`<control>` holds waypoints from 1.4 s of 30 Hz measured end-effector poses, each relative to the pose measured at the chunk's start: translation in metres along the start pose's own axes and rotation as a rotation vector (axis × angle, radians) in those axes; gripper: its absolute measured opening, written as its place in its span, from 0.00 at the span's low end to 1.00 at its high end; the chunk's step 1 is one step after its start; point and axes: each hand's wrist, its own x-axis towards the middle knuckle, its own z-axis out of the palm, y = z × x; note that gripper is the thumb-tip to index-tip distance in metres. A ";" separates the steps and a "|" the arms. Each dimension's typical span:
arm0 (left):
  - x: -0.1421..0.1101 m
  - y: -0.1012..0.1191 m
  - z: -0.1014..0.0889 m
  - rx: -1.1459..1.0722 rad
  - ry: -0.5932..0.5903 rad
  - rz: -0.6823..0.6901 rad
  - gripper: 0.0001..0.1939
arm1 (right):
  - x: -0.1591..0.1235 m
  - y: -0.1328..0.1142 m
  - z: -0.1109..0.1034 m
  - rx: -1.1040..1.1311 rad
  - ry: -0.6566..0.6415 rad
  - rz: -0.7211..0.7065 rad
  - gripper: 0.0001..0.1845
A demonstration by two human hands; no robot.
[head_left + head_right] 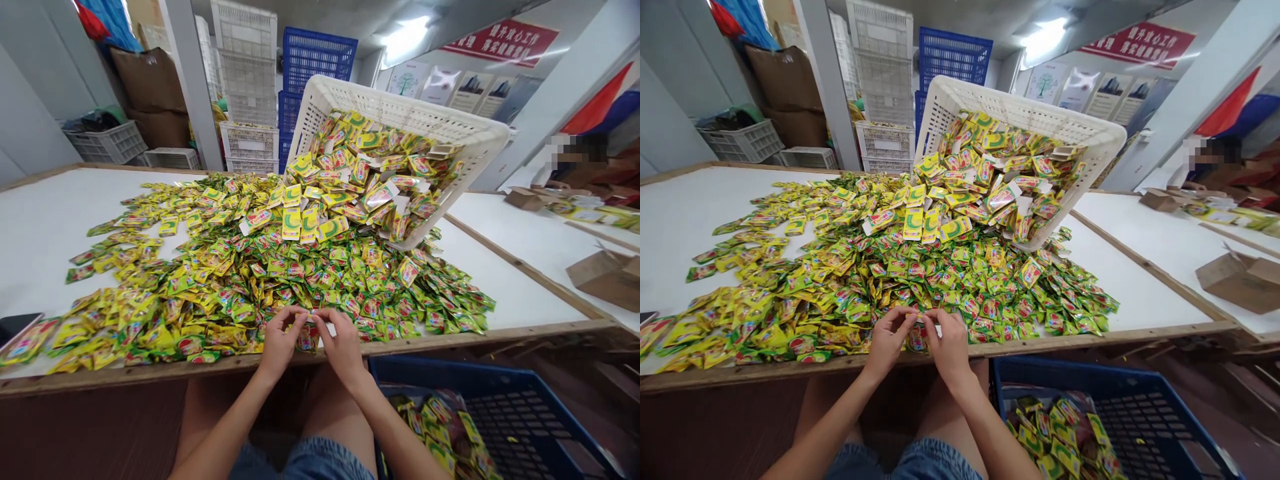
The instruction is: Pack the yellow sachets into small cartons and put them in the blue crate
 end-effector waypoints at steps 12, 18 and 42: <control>-0.009 -0.017 -0.017 0.177 -0.150 0.281 0.09 | -0.023 0.011 0.009 0.251 -0.048 -0.035 0.12; -0.018 -0.009 -0.031 0.158 -0.046 0.138 0.17 | -0.015 0.040 -0.097 -0.126 -0.277 0.036 0.09; -0.023 0.015 -0.054 0.711 0.127 0.383 0.29 | 0.081 -0.012 -0.048 0.633 -0.394 0.374 0.21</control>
